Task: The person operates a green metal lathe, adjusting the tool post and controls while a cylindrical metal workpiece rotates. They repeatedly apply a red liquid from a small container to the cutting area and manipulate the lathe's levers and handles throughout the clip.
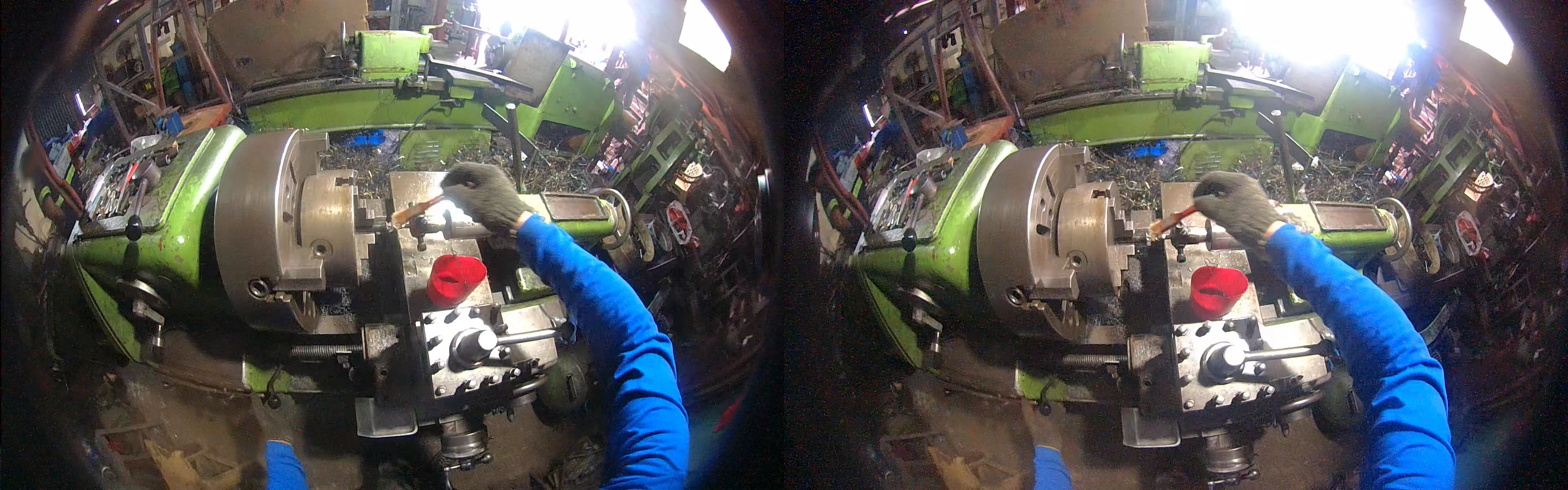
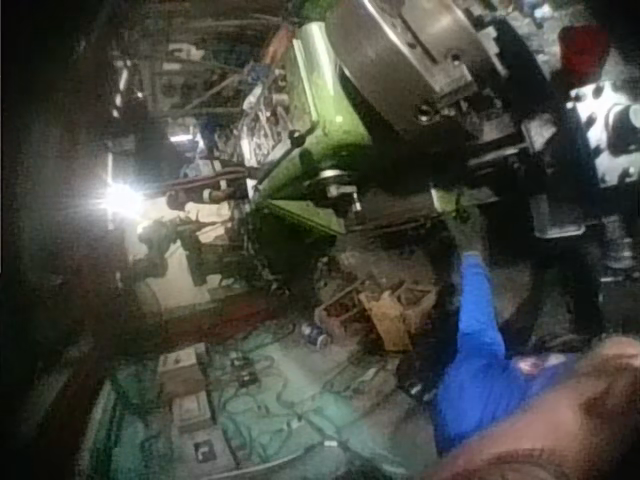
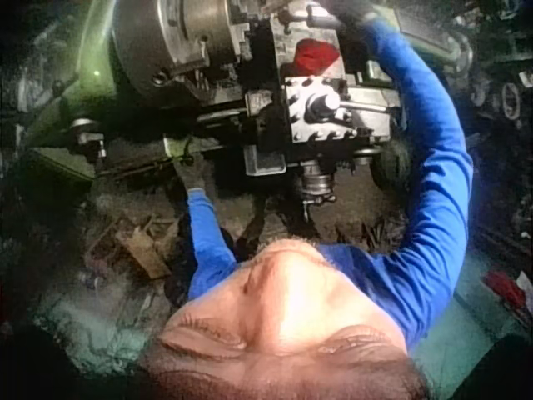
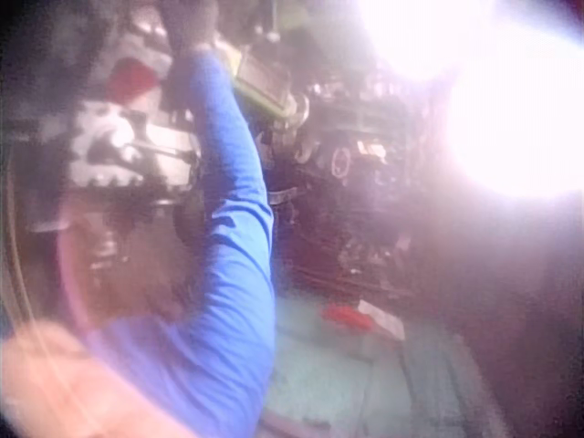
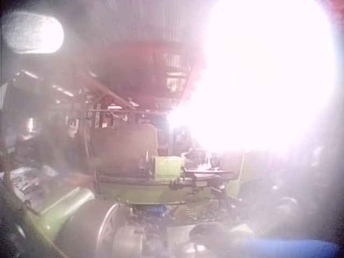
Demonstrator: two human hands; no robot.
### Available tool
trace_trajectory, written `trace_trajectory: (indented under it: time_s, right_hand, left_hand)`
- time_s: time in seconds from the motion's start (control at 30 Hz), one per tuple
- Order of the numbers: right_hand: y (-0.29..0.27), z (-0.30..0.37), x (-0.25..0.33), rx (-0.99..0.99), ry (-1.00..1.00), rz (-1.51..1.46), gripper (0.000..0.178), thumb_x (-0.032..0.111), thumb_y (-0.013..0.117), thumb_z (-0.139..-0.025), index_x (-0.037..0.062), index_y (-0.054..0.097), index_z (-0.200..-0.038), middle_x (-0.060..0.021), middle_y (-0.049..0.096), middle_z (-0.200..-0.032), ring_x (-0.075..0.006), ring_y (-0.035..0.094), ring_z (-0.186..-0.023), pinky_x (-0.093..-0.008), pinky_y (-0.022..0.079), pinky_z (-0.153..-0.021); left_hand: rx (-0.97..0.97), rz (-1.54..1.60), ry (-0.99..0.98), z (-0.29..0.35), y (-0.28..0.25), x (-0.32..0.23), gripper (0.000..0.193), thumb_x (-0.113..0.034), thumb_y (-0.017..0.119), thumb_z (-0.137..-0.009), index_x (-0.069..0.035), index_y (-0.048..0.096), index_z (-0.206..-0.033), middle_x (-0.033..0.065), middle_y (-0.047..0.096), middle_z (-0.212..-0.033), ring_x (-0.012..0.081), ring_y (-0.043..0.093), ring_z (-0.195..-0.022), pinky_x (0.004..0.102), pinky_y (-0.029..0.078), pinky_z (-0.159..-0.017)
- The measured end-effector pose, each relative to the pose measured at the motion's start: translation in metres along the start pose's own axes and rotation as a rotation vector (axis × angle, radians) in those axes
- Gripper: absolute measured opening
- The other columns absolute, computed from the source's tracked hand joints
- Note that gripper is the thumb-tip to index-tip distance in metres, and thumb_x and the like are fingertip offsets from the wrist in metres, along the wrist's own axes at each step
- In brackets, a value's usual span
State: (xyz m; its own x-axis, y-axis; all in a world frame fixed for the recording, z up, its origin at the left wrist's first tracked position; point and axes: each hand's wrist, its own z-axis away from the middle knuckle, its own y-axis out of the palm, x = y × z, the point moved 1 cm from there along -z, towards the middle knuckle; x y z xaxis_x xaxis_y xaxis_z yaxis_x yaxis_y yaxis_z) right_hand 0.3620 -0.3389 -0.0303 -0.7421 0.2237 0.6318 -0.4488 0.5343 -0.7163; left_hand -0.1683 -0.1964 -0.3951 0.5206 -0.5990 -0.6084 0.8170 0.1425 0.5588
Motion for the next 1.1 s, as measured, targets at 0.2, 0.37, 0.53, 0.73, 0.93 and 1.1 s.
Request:
trace_trajectory:
  time_s: [0.2, 0.37, 0.53, 0.73, 0.93, 1.1]
  right_hand:
    - [0.05, -0.03, 0.014, 0.131, -0.2, 0.464, 0.016, 0.022, 0.066, -0.091, 0.0082, 0.074, -0.094, -0.0175, 0.073, -0.087, -0.0372, 0.074, -0.083, -0.0445, 0.057, -0.074]
    - [0.042, -0.035, 0.018, 0.102, -0.133, 0.563, 0.02, 0.025, 0.065, -0.09, 0.007, 0.074, -0.093, -0.0199, 0.072, -0.086, -0.0415, 0.072, -0.083, -0.049, 0.057, -0.074]
    - [0.052, -0.035, 0.034, 0.231, -0.094, 0.651, 0.025, 0.029, 0.072, -0.084, 0.0062, 0.076, -0.093, -0.0222, 0.074, -0.089, -0.0421, 0.073, -0.089, -0.0517, 0.058, -0.08]
    - [0.05, -0.033, 0.028, 0.022, -0.088, 0.601, 0.023, 0.026, 0.07, -0.084, 0.0036, 0.076, -0.085, -0.0229, 0.073, -0.084, -0.0426, 0.073, -0.082, -0.0521, 0.057, -0.075]
    - [0.041, -0.04, 0.021, 0.093, 0.059, 0.627, 0.028, 0.032, 0.075, -0.083, 0.006, 0.077, -0.093, -0.023, 0.075, -0.094, -0.0416, 0.073, -0.093, -0.0508, 0.059, -0.082]
    - [0.051, -0.025, 0.028, 0.112, -0.121, 0.653, 0.024, 0.024, 0.065, -0.087, 0.0029, 0.076, -0.084, -0.0241, 0.072, -0.083, -0.0423, 0.073, -0.083, -0.0504, 0.058, -0.076]
  left_hand:
    - [0.045, -0.178, 0.102, 0.0, -0.001, 0.01, 0.044, -0.052, 0.05, -0.104, -0.016, 0.06, -0.127, 0.0058, 0.064, -0.11, 0.0224, 0.062, -0.093, 0.0368, 0.055, -0.072]
    - [-0.106, 0.161, -0.139, 0.002, 0.007, 0.004, 0.04, -0.048, 0.056, -0.102, -0.016, 0.057, -0.126, 0.0057, 0.062, -0.104, 0.0241, 0.063, -0.088, 0.0335, 0.054, -0.068]
    - [-0.054, -0.312, 0.15, 0.02, 0.014, -0.002, 0.036, -0.039, 0.059, -0.101, -0.013, 0.058, -0.126, 0.0061, 0.062, -0.107, 0.0231, 0.062, -0.091, 0.0313, 0.056, -0.067]
    - [-0.151, 0.036, -0.021, 0.004, 0.014, 0.004, 0.044, -0.059, 0.063, -0.095, -0.017, 0.067, -0.108, 0.0026, 0.068, -0.091, 0.0192, 0.063, -0.075, 0.0325, 0.056, -0.066]
    - [-0.098, -0.161, 0.172, 0.037, 0.047, 0.0, 0.044, -0.061, 0.063, -0.095, -0.018, 0.068, -0.102, 0.0018, 0.066, -0.088, 0.0198, 0.061, -0.076, 0.0363, 0.053, -0.063]
    - [-0.082, 0.015, -0.172, 0.007, 0.009, 0.0, 0.04, -0.057, 0.064, -0.096, -0.018, 0.068, -0.102, 0.004, 0.063, -0.089, 0.0209, 0.059, -0.074, 0.0366, 0.052, -0.061]
